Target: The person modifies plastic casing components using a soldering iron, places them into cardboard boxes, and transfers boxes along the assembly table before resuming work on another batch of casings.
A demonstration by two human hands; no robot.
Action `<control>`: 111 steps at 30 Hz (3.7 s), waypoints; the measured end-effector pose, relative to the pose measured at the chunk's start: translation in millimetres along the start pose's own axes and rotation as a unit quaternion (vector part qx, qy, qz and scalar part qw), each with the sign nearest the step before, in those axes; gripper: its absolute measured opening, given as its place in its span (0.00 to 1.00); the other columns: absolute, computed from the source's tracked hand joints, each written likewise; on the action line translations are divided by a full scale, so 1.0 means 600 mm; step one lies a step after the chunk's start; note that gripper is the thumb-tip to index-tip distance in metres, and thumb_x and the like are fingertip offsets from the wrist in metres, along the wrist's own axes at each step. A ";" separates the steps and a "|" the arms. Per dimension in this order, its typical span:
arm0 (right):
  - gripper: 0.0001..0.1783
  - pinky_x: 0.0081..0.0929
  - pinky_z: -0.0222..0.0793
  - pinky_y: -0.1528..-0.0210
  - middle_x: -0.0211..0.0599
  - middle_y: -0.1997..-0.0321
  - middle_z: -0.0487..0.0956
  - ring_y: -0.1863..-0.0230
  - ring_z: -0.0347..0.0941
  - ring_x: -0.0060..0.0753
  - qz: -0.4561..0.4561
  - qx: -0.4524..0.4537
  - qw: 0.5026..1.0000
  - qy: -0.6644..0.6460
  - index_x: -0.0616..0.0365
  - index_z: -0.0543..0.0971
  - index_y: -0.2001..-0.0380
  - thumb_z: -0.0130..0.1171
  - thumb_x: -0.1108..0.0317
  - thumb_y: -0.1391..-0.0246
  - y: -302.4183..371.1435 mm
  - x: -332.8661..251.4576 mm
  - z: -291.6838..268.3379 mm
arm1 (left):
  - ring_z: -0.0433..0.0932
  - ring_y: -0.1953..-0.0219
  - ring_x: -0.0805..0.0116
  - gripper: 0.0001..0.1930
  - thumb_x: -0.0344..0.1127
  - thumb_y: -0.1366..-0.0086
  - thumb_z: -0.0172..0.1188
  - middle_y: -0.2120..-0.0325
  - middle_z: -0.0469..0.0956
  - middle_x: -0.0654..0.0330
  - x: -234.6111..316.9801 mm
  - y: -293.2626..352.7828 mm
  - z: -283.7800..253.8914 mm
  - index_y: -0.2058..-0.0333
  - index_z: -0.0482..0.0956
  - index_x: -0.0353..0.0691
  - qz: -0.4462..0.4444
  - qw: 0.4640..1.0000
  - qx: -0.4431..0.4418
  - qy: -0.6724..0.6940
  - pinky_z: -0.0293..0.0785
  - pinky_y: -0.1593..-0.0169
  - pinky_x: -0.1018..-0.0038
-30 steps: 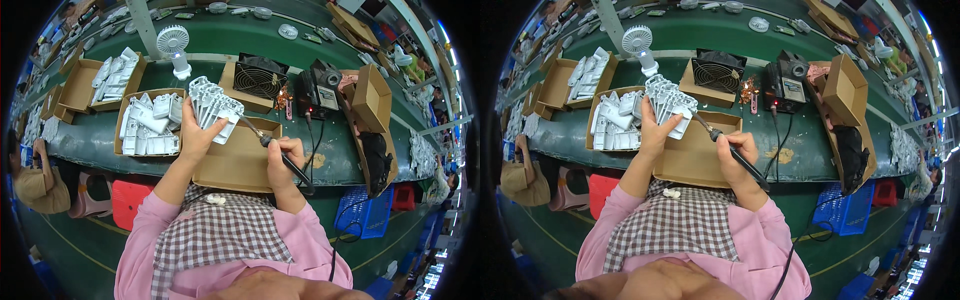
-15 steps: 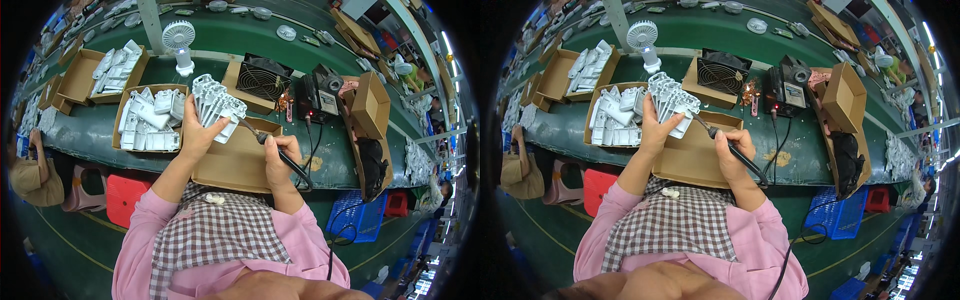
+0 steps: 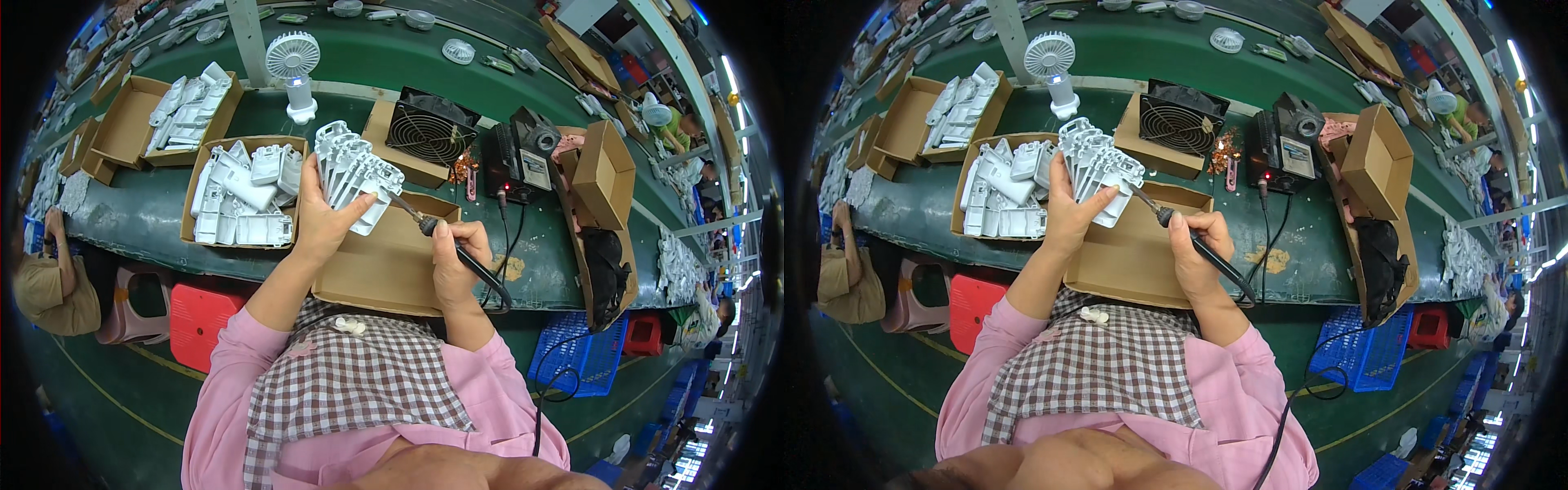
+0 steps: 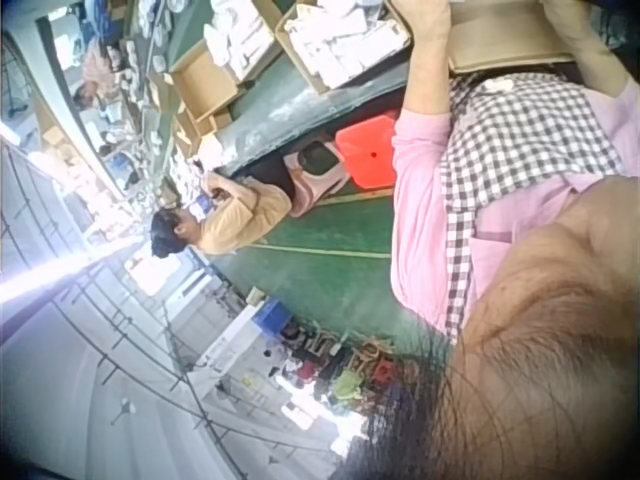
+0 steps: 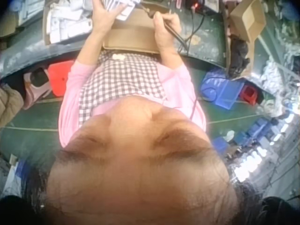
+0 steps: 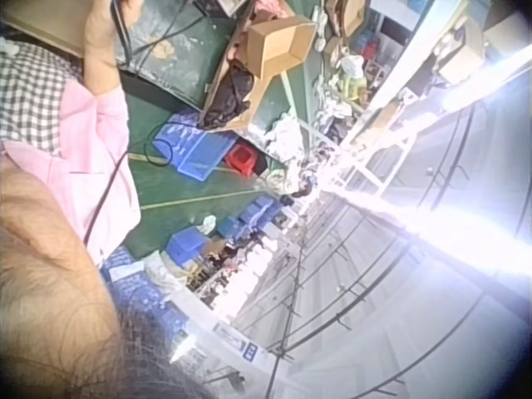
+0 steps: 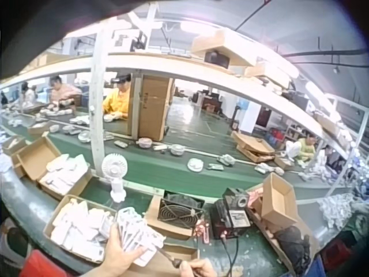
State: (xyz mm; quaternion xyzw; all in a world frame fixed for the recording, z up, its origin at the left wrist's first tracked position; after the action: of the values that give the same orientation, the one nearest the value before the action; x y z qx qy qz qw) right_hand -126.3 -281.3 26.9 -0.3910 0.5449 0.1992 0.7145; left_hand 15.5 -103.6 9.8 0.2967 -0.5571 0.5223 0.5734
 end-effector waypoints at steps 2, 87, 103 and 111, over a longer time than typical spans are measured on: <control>0.10 0.12 0.60 0.75 0.26 0.77 0.74 0.77 0.63 0.10 0.002 0.001 1.000 -0.003 0.59 0.71 0.73 0.63 0.73 0.47 0.000 0.000 0.000 | 0.70 0.49 0.68 0.42 0.30 0.52 0.71 0.51 0.68 0.54 0.003 0.001 0.000 0.42 0.53 0.33 0.002 1.000 0.005 0.003 0.65 0.44 0.73; 0.09 0.16 0.59 0.74 0.31 0.78 0.73 0.77 0.63 0.16 -0.098 -0.014 0.995 -0.018 0.59 0.69 0.74 0.60 0.75 0.47 0.000 -0.019 0.003 | 0.70 0.49 0.69 0.37 0.30 0.46 0.65 0.50 0.68 0.55 -0.012 0.004 0.011 0.41 0.54 0.33 -0.055 0.998 -0.038 0.016 0.66 0.45 0.73; 0.09 0.15 0.58 0.74 0.30 0.78 0.73 0.78 0.62 0.15 -0.051 -0.016 0.998 -0.020 0.59 0.70 0.74 0.60 0.76 0.47 0.000 -0.009 0.006 | 0.69 0.48 0.69 0.35 0.26 0.45 0.62 0.50 0.68 0.55 -0.003 0.008 0.021 0.41 0.55 0.34 -0.072 0.996 -0.058 0.016 0.66 0.45 0.73; 0.09 0.15 0.58 0.74 0.30 0.78 0.73 0.78 0.63 0.15 -0.048 -0.015 0.999 -0.015 0.59 0.69 0.74 0.61 0.74 0.47 -0.001 -0.004 0.006 | 0.70 0.49 0.69 0.35 0.28 0.46 0.64 0.50 0.68 0.56 -0.006 0.007 0.020 0.42 0.55 0.34 -0.064 0.996 -0.054 0.012 0.66 0.45 0.74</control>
State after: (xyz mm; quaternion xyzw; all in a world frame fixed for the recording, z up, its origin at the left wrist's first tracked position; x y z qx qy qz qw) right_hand -124.2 -278.6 29.9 -0.4245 0.5116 0.1784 0.7254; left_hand 8.5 -114.3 7.9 0.2939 -0.5576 0.4573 0.6274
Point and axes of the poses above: each hand's wrist, its own y-axis away from the middle knuckle, its own z-axis out of the palm, x = y × z, the point moved 8 cm from there along -y, towards the middle knuckle
